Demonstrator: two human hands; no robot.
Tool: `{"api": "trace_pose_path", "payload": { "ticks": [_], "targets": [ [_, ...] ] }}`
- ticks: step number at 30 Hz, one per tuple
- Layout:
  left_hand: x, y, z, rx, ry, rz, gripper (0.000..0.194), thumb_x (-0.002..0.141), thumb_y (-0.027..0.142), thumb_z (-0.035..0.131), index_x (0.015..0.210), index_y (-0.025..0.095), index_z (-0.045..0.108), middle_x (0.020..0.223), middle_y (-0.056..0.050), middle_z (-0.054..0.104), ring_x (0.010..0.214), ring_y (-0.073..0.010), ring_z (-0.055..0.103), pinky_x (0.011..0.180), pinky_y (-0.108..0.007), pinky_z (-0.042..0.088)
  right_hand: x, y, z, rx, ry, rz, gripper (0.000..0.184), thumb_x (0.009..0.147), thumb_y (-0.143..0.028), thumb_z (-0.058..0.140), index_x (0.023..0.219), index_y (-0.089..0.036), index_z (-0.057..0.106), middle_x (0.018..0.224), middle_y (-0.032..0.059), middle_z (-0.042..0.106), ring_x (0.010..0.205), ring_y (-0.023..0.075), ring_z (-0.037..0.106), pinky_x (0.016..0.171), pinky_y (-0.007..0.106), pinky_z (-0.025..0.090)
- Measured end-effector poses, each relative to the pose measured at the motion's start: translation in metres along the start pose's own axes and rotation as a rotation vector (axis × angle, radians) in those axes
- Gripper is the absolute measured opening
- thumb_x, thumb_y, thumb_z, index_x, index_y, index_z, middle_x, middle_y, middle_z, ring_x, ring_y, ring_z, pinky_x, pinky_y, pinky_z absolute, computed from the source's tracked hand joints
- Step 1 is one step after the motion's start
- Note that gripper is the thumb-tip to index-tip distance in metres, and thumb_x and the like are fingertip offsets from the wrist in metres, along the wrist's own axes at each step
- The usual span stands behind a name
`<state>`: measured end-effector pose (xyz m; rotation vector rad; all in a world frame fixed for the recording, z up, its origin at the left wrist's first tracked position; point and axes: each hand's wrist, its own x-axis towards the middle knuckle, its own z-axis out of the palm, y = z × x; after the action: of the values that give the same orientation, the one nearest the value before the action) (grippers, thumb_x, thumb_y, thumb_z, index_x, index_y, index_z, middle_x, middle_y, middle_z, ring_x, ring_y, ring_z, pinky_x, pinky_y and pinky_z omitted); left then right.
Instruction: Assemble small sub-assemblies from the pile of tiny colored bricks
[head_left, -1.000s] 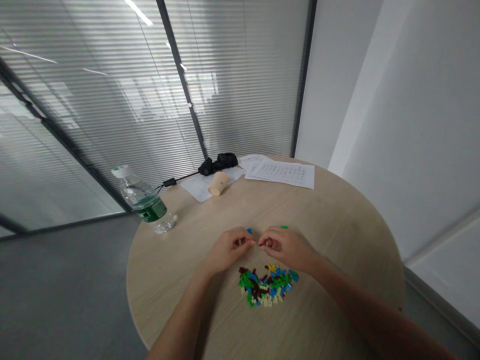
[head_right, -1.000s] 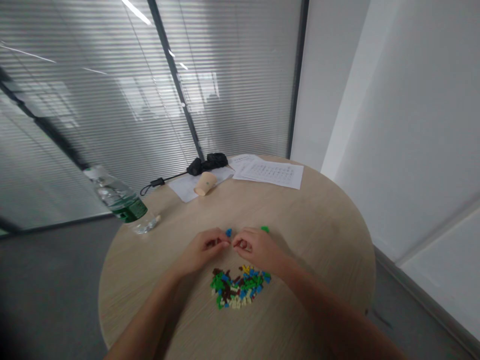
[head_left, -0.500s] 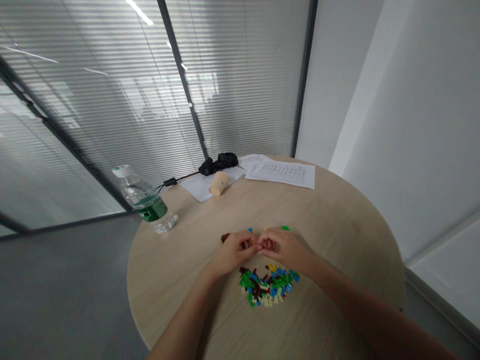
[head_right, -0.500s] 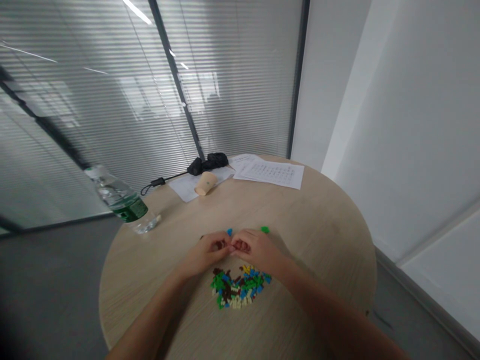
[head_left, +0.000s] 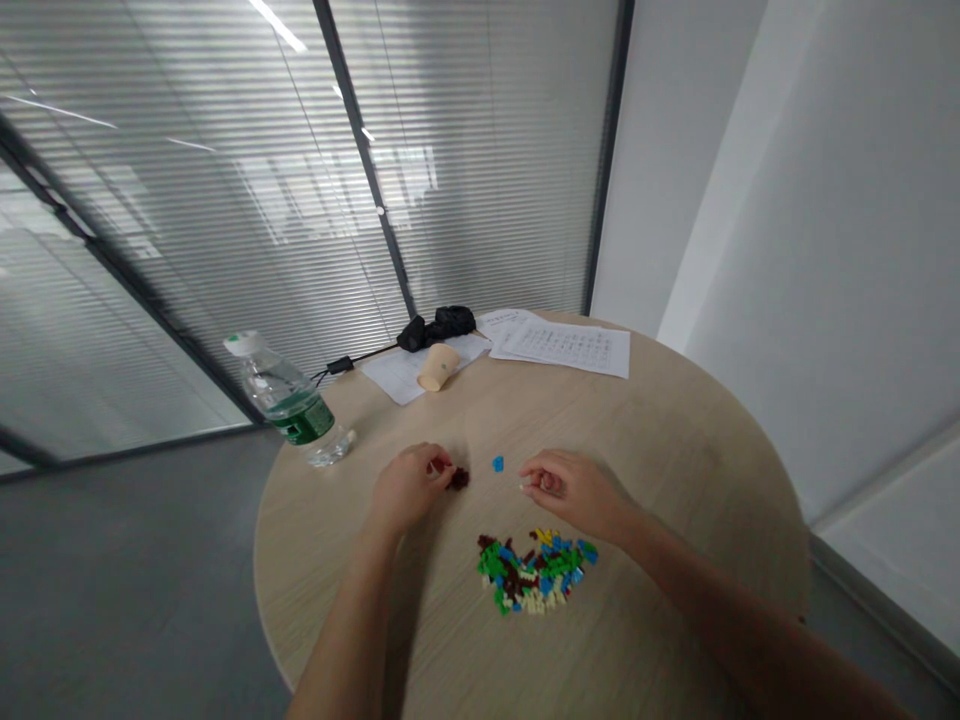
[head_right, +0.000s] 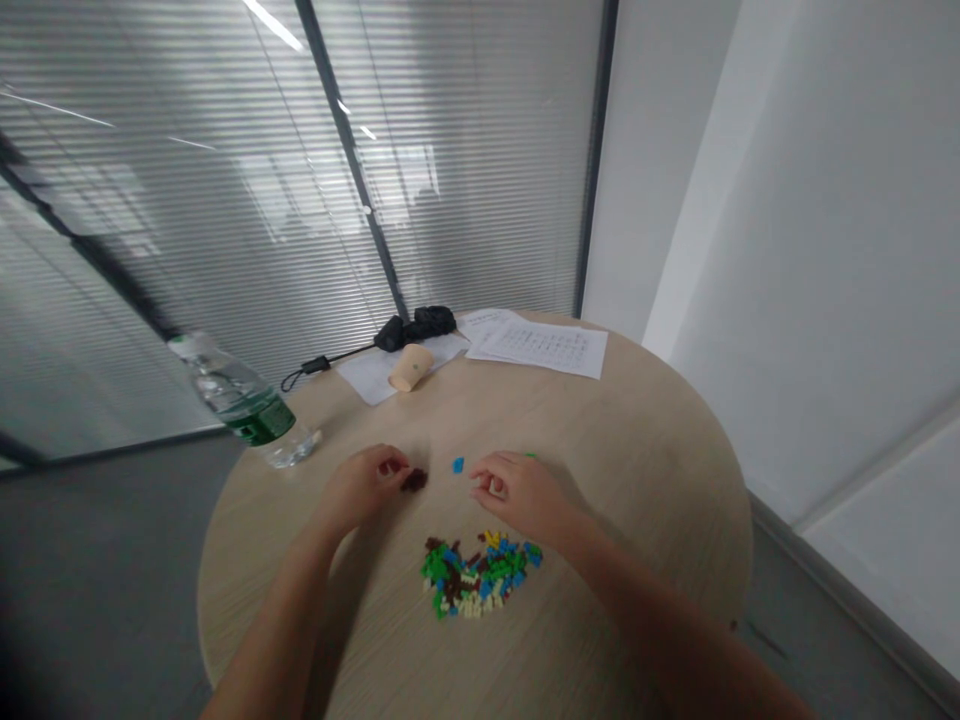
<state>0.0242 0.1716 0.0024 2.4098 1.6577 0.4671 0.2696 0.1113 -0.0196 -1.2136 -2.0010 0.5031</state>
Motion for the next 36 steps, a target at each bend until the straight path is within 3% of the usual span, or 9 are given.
{"api": "trace_pose_path", "payload": {
  "ticks": [16,36],
  "targets": [
    [0.0002,0.0046,0.0019,0.014,-0.030,0.047,0.010,0.077,0.023,0.055,0.079,0.020,0.065,0.084,-0.004,0.063,0.080,-0.0184,0.058,0.066,-0.026,0.040,-0.0005,-0.0018,-0.0008,0.002,-0.024,0.019,0.014,0.080,-0.021,0.060,0.092,-0.018,0.066,0.081,0.0024,0.069,0.065,0.0112,0.057,0.064,0.022,0.044],
    [0.0020,0.0054,0.0017,-0.048,-0.085,0.099,0.017,0.078,0.019,0.055,0.083,0.021,0.070,0.088,-0.004,0.062,0.082,-0.0175,0.058,0.072,-0.026,0.042,-0.0005,-0.0047,-0.0015,-0.014,-0.051,0.016,0.016,0.081,-0.021,0.056,0.092,-0.019,0.068,0.078,0.0018,0.070,0.063,0.0112,0.057,0.062,0.022,0.043]
  ]
}}
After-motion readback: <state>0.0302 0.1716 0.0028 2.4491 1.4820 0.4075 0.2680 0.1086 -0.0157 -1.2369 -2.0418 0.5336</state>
